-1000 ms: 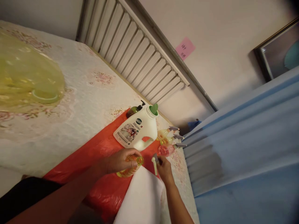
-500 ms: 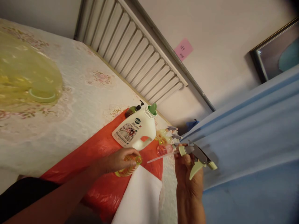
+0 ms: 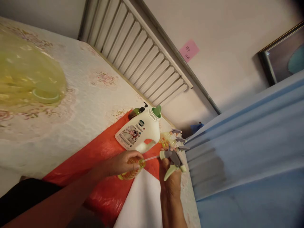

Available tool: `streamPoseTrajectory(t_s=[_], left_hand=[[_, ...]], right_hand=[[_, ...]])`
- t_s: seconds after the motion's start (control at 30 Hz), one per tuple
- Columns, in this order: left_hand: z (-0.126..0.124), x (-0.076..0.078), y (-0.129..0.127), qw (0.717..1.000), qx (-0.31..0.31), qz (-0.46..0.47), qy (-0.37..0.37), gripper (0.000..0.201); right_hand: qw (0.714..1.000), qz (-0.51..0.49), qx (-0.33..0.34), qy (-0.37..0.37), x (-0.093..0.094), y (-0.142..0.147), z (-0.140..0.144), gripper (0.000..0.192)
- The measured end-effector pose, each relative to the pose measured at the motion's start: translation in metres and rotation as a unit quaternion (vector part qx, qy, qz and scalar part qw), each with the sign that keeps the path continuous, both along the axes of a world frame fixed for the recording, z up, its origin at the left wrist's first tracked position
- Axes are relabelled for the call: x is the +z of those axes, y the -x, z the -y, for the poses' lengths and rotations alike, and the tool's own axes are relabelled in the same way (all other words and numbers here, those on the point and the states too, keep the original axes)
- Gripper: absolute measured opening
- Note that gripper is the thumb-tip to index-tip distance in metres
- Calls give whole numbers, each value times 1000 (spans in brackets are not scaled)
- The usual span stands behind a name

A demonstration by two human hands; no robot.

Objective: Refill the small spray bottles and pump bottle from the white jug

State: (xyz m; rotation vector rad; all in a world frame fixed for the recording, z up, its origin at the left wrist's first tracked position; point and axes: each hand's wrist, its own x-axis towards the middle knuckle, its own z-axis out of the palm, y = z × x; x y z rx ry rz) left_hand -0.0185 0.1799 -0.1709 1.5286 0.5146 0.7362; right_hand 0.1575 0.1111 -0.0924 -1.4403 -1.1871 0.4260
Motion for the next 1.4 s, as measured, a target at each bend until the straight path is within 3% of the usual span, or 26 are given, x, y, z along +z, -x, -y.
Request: streamPoseTrajectory(t_s=[0.07,0.13,0.27,0.57,0.77,0.87,1.0,1.13,1.2,1.3,1.4], left_hand=[[-1,-3,-2,1000,-5,11,-7,34],[-2,-6,-4,999,-11,29,-9,35],[-3,-10,-7,997,-30,70,5,38],[-3,-15,-6,999,-22,45,-17,36],[-1,-15,-5,995,-56,72,31,55],[-1,-13,-6,995,-52,80,30,54],[0,-11,-4,997,-40,55,21,45],[0,-11,-1,997,-33,55,-34,47],[-1,-12,0,997,-26,51,-60,49],[-2,-11,0,995,-33,79,-59,51],[-2,-8,0,990,-48,114,-73,49]], right_hand=[[999,-43,-2,18,-22,3,1,33],[994,-93,39,43,-40,6,3,33],[984,-145,86,61,-55,9,6,34],[988,-80,105,85,-54,7,11,32],[989,-38,111,87,-53,7,8,34],[989,22,114,90,-47,12,6,28],[992,70,56,93,-46,23,4,16],[995,66,-1,81,-54,28,3,24],[996,43,18,77,-56,27,4,30],[993,-2,98,62,-54,22,7,42],[985,-18,163,57,-50,17,9,40]])
